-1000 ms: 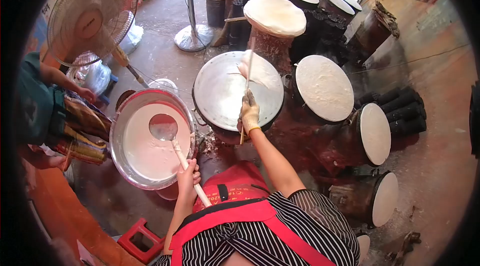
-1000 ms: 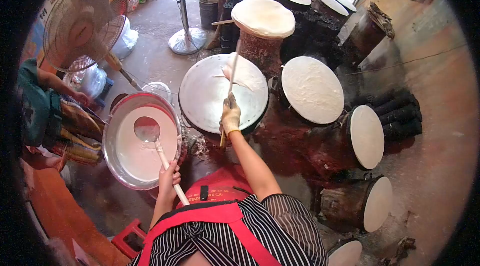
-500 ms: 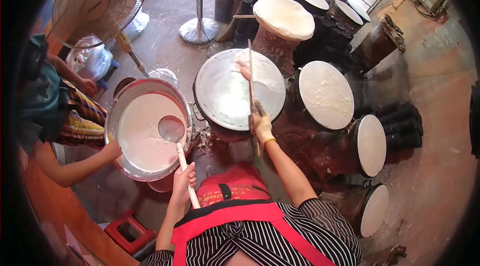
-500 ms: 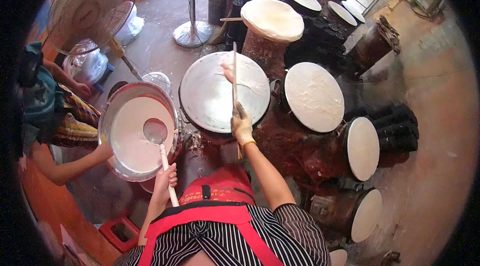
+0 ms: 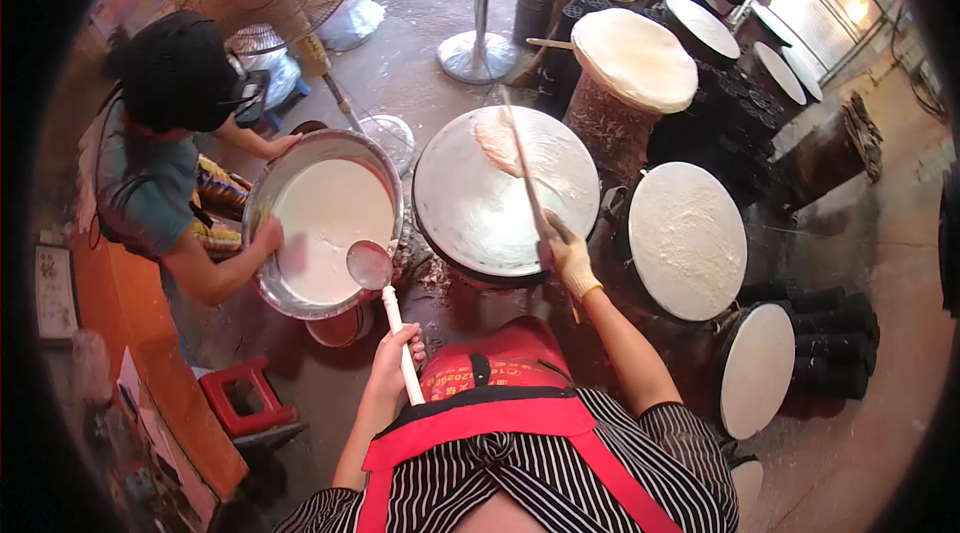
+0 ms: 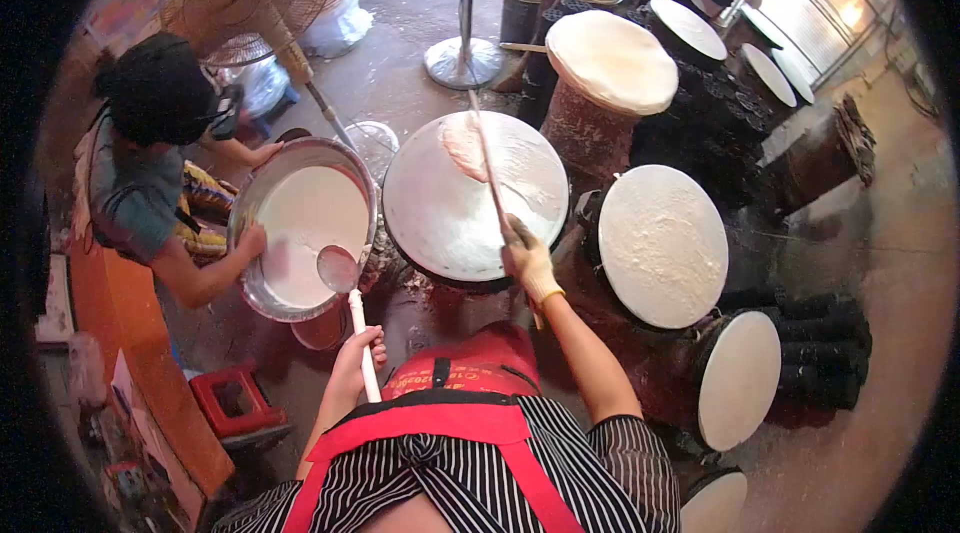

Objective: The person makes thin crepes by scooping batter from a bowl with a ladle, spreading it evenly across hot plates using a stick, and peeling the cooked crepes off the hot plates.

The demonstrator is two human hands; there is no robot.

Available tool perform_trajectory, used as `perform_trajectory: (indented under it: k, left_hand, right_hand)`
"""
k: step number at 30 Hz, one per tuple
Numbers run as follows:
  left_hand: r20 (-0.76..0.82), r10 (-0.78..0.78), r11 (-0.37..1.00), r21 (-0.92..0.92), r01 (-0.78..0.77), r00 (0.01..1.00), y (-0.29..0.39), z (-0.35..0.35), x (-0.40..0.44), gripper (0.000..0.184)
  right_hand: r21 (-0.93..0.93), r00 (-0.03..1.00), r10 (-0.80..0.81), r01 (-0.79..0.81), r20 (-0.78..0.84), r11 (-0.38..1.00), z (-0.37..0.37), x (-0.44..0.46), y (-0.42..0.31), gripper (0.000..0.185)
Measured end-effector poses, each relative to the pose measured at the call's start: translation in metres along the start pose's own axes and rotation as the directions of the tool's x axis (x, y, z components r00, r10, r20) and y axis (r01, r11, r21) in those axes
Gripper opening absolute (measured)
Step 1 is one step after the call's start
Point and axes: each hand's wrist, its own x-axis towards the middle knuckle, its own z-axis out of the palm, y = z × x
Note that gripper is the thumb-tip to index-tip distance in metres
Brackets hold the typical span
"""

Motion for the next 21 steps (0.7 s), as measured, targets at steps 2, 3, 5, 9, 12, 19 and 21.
perform_trajectory:
  k: [2, 3, 5, 9, 12, 19, 21]
  left_hand:
    - [-0.013, -0.015, 0.999, -0.028, 0.015, 1.000, -0.016, 0.001, 0.000, 0.009]
    - [-0.022, 0.000, 0.999, -0.038, -0.001, 1.000, -0.023, 0.005, 0.000, 0.009]
    - [-0.041, -0.014, 0.997, -0.078, 0.011, 0.999, -0.038, 0.012, -0.004, 0.009]
    - [-0.067, -0.030, 0.985, -0.172, 0.018, 0.997, -0.064, 0.018, -0.011, 0.009]
    - [-0.051, 0.003, 0.987, -0.161, -0.011, 0.999, -0.078, 0.018, -0.016, 0.009]
    - [-0.022, 0.209, 0.950, 0.240, -0.198, 0.978, -0.035, 0.079, -0.031, 0.016]
    - [0.055, 0.298, 0.873, 0.388, -0.295, 0.953, 0.005, 0.099, -0.022, 0.016]
  right_hand:
    - [0.037, 0.987, -0.015, 0.009, 0.159, 0.999, 0.006, 0.019, 0.026, 0.038]
    - [-0.041, 0.966, -0.151, 0.163, 0.210, 0.986, 0.005, 0.021, 0.031, 0.039]
    - [-0.046, 0.909, -0.195, 0.227, 0.368, 0.973, -0.018, 0.010, 0.038, 0.039]
    - [-0.166, 0.929, 0.109, -0.052, 0.355, 0.985, -0.087, 0.002, -0.001, 0.040]
    - [-0.049, 0.988, -0.102, 0.108, 0.117, 0.993, -0.086, 0.048, 0.012, 0.038]
    - [-0.164, 0.858, 0.101, -0.020, 0.503, 0.986, -0.094, 0.018, -0.014, 0.034]
    - [-0.170, 0.827, 0.166, -0.086, 0.537, 0.982, -0.117, 0.009, -0.018, 0.034]
